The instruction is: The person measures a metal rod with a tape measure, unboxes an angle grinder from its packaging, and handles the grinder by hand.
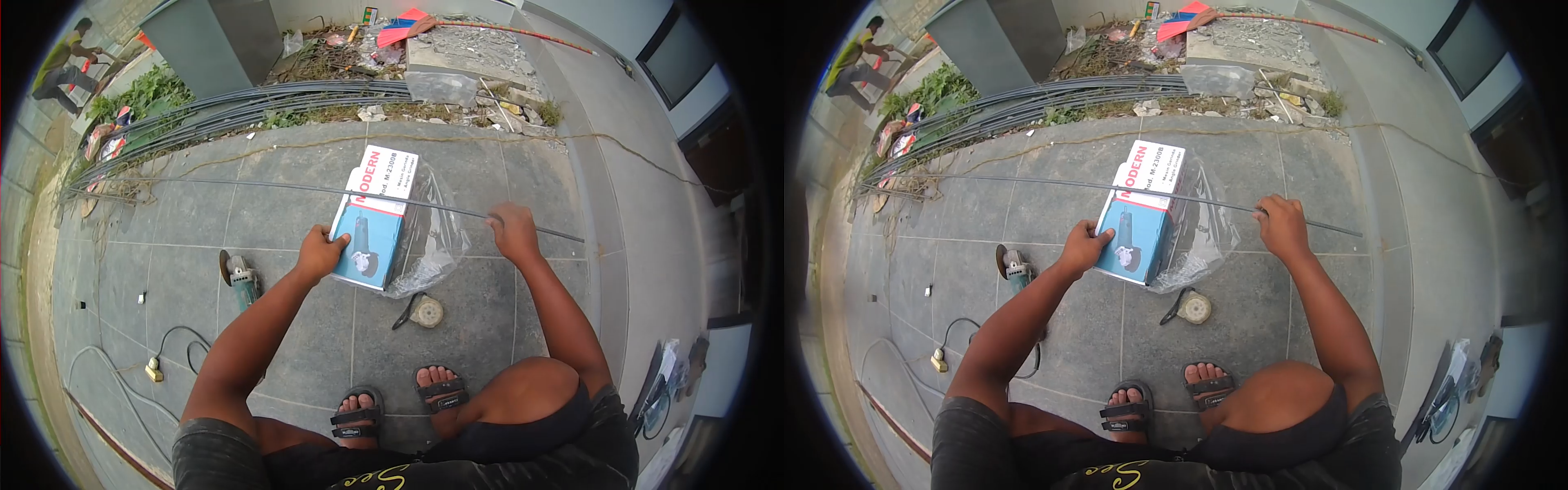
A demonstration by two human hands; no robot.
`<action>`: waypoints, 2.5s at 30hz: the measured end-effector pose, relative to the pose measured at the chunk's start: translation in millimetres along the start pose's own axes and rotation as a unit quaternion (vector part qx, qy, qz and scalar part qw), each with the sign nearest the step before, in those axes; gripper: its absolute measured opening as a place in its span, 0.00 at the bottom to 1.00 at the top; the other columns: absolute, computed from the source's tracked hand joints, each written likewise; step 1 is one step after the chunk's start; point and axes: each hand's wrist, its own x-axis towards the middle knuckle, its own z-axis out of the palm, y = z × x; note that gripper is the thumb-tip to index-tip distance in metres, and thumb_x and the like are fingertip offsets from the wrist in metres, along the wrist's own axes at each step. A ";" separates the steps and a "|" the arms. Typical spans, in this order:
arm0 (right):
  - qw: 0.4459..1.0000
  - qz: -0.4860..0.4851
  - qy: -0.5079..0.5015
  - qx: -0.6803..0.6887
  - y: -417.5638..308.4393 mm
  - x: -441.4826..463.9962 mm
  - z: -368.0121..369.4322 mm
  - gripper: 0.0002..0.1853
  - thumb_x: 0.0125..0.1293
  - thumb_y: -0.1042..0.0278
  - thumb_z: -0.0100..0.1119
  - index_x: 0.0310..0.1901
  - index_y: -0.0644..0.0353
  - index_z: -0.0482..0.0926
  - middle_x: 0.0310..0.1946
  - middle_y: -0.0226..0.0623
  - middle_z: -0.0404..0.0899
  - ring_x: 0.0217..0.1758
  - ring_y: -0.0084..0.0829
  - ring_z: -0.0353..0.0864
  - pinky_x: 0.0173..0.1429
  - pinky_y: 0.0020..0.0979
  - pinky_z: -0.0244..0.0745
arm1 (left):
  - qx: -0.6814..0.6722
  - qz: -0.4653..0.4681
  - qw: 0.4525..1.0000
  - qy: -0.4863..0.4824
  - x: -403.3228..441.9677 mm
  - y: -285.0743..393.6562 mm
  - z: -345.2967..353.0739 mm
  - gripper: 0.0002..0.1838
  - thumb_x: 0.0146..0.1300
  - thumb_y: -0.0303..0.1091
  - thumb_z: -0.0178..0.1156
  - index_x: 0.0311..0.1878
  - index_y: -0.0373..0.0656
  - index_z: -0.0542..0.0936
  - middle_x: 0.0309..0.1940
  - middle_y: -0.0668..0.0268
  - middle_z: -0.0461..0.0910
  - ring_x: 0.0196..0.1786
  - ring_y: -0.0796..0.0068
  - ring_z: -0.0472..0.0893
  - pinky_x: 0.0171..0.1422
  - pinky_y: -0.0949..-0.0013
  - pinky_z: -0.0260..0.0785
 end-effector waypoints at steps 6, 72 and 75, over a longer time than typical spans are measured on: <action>1.000 -0.014 0.026 0.008 2.2 -9.8 7.5 0.06 0.60 0.76 0.67 0.37 0.58 0.79 0.35 0.37 0.80 0.41 0.43 0.78 0.51 0.40 0.68 | -0.014 -0.025 0.998 0.049 -19.1 0.9 2.2 0.18 0.68 0.36 0.64 0.52 0.32 0.76 0.39 0.59 0.80 0.40 0.71 0.79 0.48 0.66 0.73; 0.995 0.057 0.052 -0.065 27.4 -33.0 -14.1 0.13 0.56 0.81 0.52 0.40 0.58 0.82 0.33 0.31 0.81 0.42 0.32 0.81 0.76 0.50 0.50 | 0.345 0.061 0.912 0.212 -35.5 35.6 45.0 0.62 0.41 0.57 0.77 0.71 0.28 0.56 0.62 0.39 0.67 0.65 0.41 0.70 0.69 0.49 0.63; 0.995 0.060 0.043 -0.066 28.6 -31.4 -14.5 0.13 0.56 0.81 0.52 0.41 0.58 0.82 0.34 0.32 0.81 0.44 0.33 0.81 0.77 0.50 0.49 | 0.332 0.027 0.921 0.199 -29.1 29.4 19.3 0.62 0.41 0.57 0.77 0.71 0.27 0.56 0.61 0.39 0.68 0.64 0.41 0.71 0.69 0.49 0.64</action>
